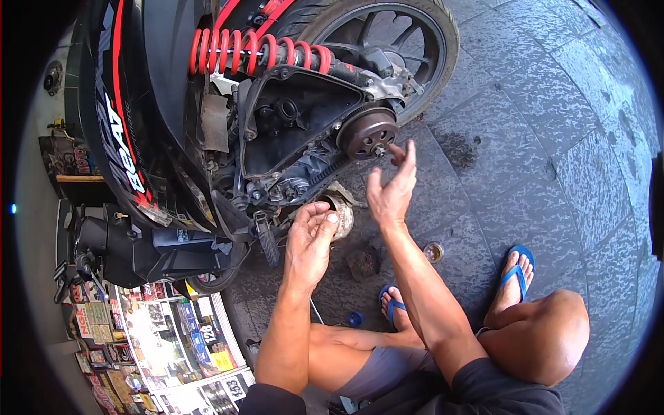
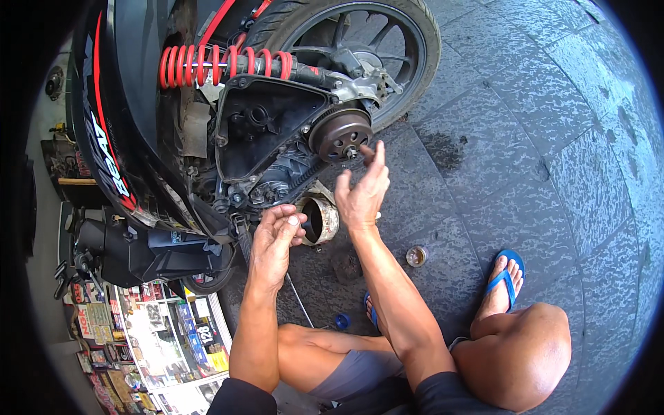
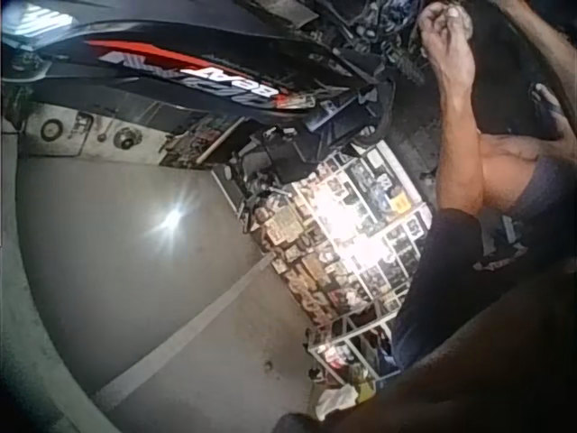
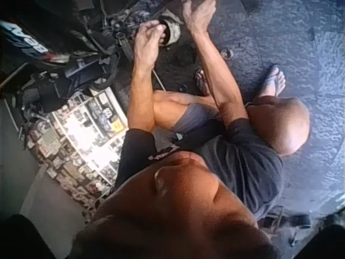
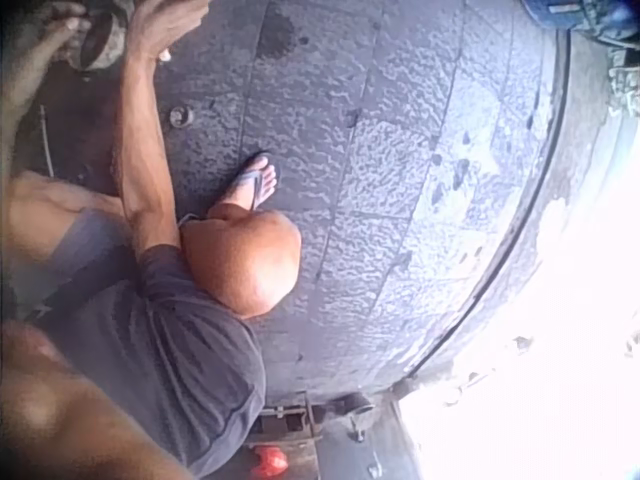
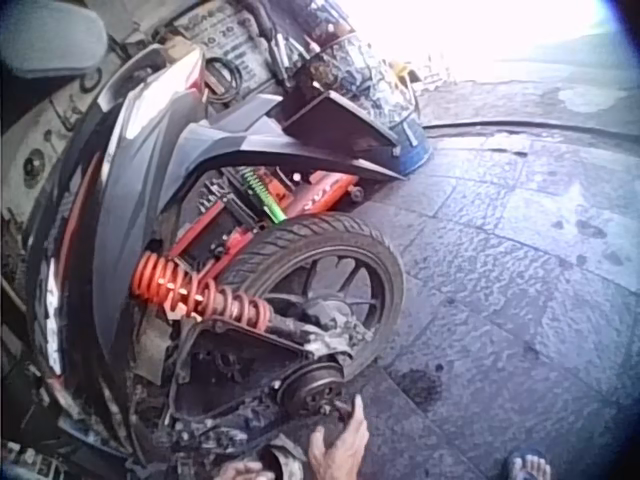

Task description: The person wipes a motorcycle part with a cloth, applies grease to a shaft by hand, and fits a drive belt onto a clutch assembly. They then slide the assembly onto the engine shaft, place a clutch bell over it, and tighten a nut using an impact driver.

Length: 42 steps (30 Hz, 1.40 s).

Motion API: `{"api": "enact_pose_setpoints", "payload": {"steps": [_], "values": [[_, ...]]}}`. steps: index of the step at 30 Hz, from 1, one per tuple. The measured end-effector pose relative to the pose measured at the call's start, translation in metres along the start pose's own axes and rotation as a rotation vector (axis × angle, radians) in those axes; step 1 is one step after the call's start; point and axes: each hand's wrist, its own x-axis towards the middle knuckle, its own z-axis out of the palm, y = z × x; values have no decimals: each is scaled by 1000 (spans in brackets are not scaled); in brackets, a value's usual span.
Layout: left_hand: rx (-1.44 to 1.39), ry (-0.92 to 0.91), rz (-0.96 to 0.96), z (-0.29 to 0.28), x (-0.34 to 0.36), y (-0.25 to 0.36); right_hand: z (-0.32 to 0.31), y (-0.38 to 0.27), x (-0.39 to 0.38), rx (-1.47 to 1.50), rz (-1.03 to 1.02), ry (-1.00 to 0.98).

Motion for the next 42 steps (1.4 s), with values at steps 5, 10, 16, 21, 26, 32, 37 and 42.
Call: {"api": "enact_pose_setpoints", "payload": {"steps": [5,10,16,21,26,32,37,42], "values": [[11,6,-5,-1,0,-3,14,-4,18,91,282,-71],[0,-2,-21,-2,4,-9,12,-4,36,99,622,-136],[75,-17,18,6,18,-20,10,-15,21,127,498,-163],[189,103,116,34,31,-12,12,-14,26,175,579,-175],[505,45,887,91,65,63,7,-15,25,273,608,-168],[1078,104,1441,182,195,196,7,-18,24,229,605,-167],[932,91,1295,218,229,220,9,-18,24,268,623,-143],[622,45,1122,188,158,134,7,-16,29,266,624,-171]]}}
